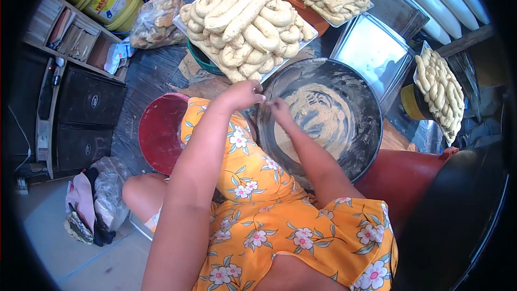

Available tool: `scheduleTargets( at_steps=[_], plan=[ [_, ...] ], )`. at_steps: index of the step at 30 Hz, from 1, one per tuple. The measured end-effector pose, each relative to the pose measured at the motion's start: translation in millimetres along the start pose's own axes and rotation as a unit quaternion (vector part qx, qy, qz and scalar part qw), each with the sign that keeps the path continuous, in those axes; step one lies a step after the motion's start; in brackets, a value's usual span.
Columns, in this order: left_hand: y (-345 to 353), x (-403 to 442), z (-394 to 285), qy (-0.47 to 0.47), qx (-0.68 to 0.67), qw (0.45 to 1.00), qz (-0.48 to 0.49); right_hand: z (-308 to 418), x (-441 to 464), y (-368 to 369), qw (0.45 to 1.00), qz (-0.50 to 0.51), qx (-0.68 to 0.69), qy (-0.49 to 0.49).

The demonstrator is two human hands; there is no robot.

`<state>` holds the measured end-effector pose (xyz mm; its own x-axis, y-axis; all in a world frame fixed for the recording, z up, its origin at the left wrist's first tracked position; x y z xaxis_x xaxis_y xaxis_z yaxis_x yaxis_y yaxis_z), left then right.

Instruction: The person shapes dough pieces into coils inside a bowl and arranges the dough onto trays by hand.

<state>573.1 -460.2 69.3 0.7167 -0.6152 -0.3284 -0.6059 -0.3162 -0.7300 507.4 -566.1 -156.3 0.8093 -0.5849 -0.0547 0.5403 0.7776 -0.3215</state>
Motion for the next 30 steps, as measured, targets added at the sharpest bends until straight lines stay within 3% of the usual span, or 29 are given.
scheduleTargets(
  at_steps=[2,4,6,9,12,14,16,18,21,24,27,28,30],
  plan=[
    [-0.9,-2.2,0.9,-0.009,-0.006,1.000,0.003,-35.8,0.3,-53.2,0.994,-0.094,-0.036,0.036],
    [-1.4,-1.7,1.4,-0.016,-0.007,1.000,0.005,-107.6,11.3,-87.6,0.978,-0.093,-0.186,0.019],
    [0.4,2.4,-2.1,0.004,-0.010,1.000,0.006,-130.1,4.3,-120.6,0.950,-0.055,-0.269,0.146],
    [-0.8,1.5,-15.7,0.005,-0.022,1.000,0.019,-149.7,-6.8,-138.1,0.925,-0.088,-0.308,0.202],
    [-3.3,3.9,-22.4,0.013,-0.023,0.999,0.018,-160.3,-14.2,-103.8,0.912,-0.015,-0.379,0.158],
    [2.1,8.7,-27.4,0.020,-0.021,0.999,0.025,-123.0,-33.1,-42.5,0.867,0.022,-0.471,-0.163],
    [3.9,12.3,-27.2,0.018,-0.022,0.999,0.036,-135.4,-63.9,6.8,0.877,0.239,-0.413,-0.052],
    [6.5,16.8,-24.0,0.033,-0.020,0.999,0.033,-148.2,-99.9,24.3,0.925,0.173,-0.335,-0.053],
    [4.3,14.0,-27.0,0.020,-0.004,0.999,0.033,-185.6,-130.1,11.4,0.938,0.182,-0.294,0.028],
    [6.7,16.0,-26.9,0.033,-0.014,0.999,0.029,-259.2,-174.6,-15.3,0.828,0.388,-0.401,0.053],
    [8.9,15.7,-29.8,0.030,-0.013,0.999,0.038,-201.2,-161.6,-72.2,0.859,0.377,-0.267,0.220],
    [9.0,15.9,-30.1,0.028,-0.016,0.999,0.036,-211.5,-144.0,-80.4,0.913,0.353,-0.123,0.162],
    [9.5,16.7,-31.5,0.025,-0.021,0.999,0.034,-230.1,-102.5,-118.8,0.944,0.159,0.066,0.280]
  ],
)
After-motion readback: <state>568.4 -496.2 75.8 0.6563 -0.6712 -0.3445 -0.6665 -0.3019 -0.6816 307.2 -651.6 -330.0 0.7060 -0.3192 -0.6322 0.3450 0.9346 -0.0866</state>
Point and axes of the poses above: each hand's wrist, its own x-axis towards the middle knuckle, its own y-axis out of the palm, z = x × y, the point moved 10 cm from there along x, towards the middle knuckle, and after that the axes turned 14 degrees about -z, right-handed, at the moved point
